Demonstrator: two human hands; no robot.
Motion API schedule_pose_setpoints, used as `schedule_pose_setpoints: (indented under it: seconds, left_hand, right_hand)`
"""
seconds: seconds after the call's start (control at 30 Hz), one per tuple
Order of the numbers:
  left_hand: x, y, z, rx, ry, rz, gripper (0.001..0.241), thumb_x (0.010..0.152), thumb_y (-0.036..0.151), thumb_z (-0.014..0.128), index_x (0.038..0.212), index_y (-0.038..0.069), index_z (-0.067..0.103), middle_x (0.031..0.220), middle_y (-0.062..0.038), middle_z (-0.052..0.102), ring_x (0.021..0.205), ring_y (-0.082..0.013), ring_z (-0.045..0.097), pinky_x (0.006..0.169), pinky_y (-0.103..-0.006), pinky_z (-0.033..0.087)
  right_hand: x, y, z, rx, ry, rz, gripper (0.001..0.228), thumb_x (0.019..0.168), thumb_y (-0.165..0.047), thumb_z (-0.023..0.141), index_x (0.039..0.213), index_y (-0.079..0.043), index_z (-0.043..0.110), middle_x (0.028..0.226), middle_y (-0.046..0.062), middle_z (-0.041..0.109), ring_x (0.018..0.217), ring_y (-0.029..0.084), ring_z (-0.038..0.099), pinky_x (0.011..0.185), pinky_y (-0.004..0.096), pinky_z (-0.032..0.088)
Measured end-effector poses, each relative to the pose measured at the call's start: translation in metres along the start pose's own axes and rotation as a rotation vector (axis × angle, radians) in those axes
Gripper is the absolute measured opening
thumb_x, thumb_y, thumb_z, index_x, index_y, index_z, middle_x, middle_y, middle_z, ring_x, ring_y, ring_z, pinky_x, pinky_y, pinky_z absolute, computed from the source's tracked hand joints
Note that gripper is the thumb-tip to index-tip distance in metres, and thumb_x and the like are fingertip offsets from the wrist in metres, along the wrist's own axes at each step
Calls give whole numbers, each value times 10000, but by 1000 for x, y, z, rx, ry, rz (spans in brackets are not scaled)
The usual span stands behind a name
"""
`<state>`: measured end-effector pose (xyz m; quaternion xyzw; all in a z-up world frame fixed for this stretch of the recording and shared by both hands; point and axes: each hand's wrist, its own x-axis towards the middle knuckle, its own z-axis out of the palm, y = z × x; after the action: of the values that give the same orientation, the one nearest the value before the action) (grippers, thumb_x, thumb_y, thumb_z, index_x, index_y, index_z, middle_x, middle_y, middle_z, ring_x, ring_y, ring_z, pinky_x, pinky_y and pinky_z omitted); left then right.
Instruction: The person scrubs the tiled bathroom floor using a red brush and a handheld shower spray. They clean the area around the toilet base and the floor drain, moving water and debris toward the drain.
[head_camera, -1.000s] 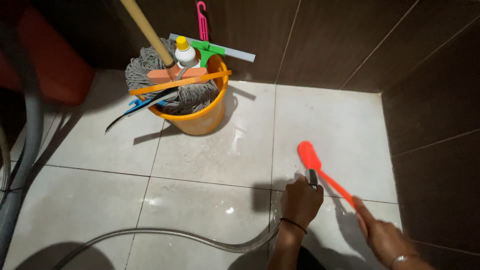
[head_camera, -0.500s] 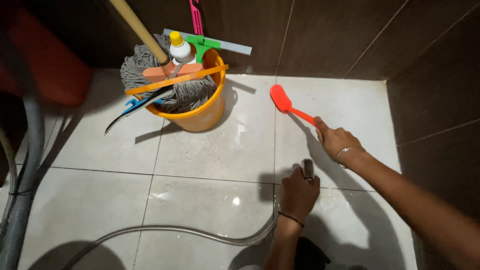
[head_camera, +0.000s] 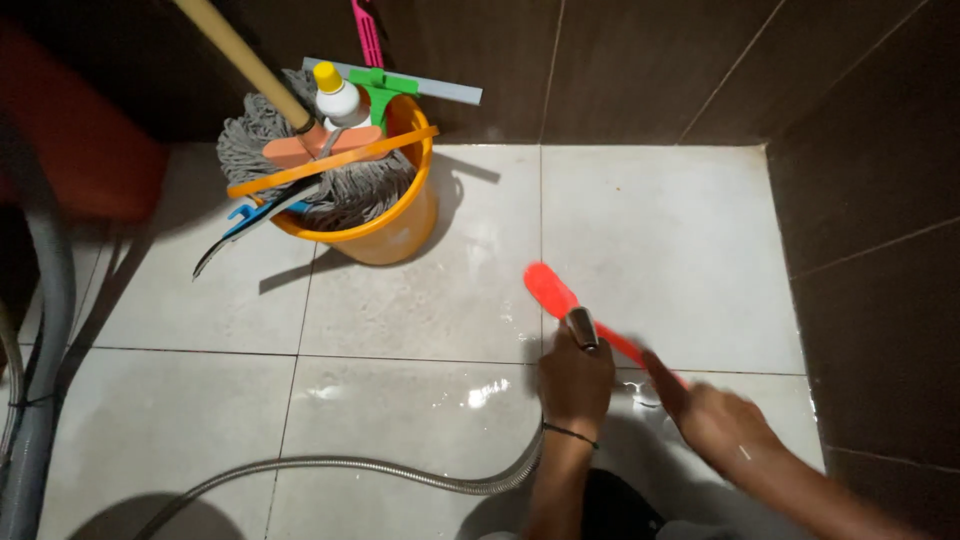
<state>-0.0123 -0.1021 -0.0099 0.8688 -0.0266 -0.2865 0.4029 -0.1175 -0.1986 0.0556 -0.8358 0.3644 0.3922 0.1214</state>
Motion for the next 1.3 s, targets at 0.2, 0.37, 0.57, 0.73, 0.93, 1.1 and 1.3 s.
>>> schedule_pose_setpoints:
  seconds: [0.2, 0.37, 0.57, 0.73, 0.93, 1.1, 1.3]
  left_hand:
    - [16, -19, 4, 92, -10, -61, 332, 816, 475, 574, 951, 179, 645, 872, -177, 752, 929, -420, 749, 815, -558, 595]
    - [9, -15, -15, 65, -43, -64, 305, 838, 448, 568, 916, 165, 653, 867, -172, 756, 964, -412, 746, 860, -560, 594]
    - [0, -24, -20, -59, 63, 184, 257, 871, 301, 620, 966, 73, 691, 748, -124, 735, 628, -327, 694, 597, -423, 563]
    - [0, -31, -16, -21, 75, 192, 228, 868, 317, 648, 887, 93, 691, 718, -109, 729, 643, -340, 694, 617, -444, 565]
    - [3, -38, -20, -125, 118, 223, 238, 809, 282, 645, 935, 93, 718, 689, -115, 719, 573, -336, 649, 564, -435, 532]
    - [10, -46, -19, -222, 242, 362, 177, 785, 246, 668, 805, 72, 689, 564, -114, 634, 462, -338, 545, 483, -435, 478]
    - [6, -36, -31, -319, 163, 309, 127, 808, 187, 685, 830, 62, 682, 565, -49, 568, 487, -199, 458, 493, -363, 442]
  right_hand:
    - [99, -47, -79, -22, 144, -192, 615, 1037, -342, 224, 1625, -367, 47, 1200, 249, 700, 1162, 434, 686, 1028, 562, 521]
    - [122, -32, -62, 159, 195, -214, 537, 1076, -445, 198, 1572, -288, 330, 1131, 336, 715, 1169, 494, 662, 1030, 585, 508]
    - [71, 34, 70, 196, -122, 51, 553, 1039, -605, 269, 1061, -146, 578, 751, -14, 686, 572, 129, 673, 524, 283, 560]
    - [63, 49, 74, -109, -88, -156, 316, 1027, -523, 339, 1275, -378, 206, 965, -38, 631, 751, 124, 641, 670, 298, 545]
    - [83, -3, -35, 307, 55, -50, 779, 907, -737, 31, 1026, -162, 542, 647, 73, 572, 590, 230, 589, 743, 475, 555]
    - [142, -50, -92, -107, 356, -126, 512, 1092, -452, 210, 1597, -401, 145, 1024, 191, 720, 904, 355, 730, 781, 511, 561]
    - [137, -95, -116, -2, 288, -328, 513, 1078, -422, 286, 1591, -434, 292, 946, 85, 757, 782, 300, 717, 761, 458, 559]
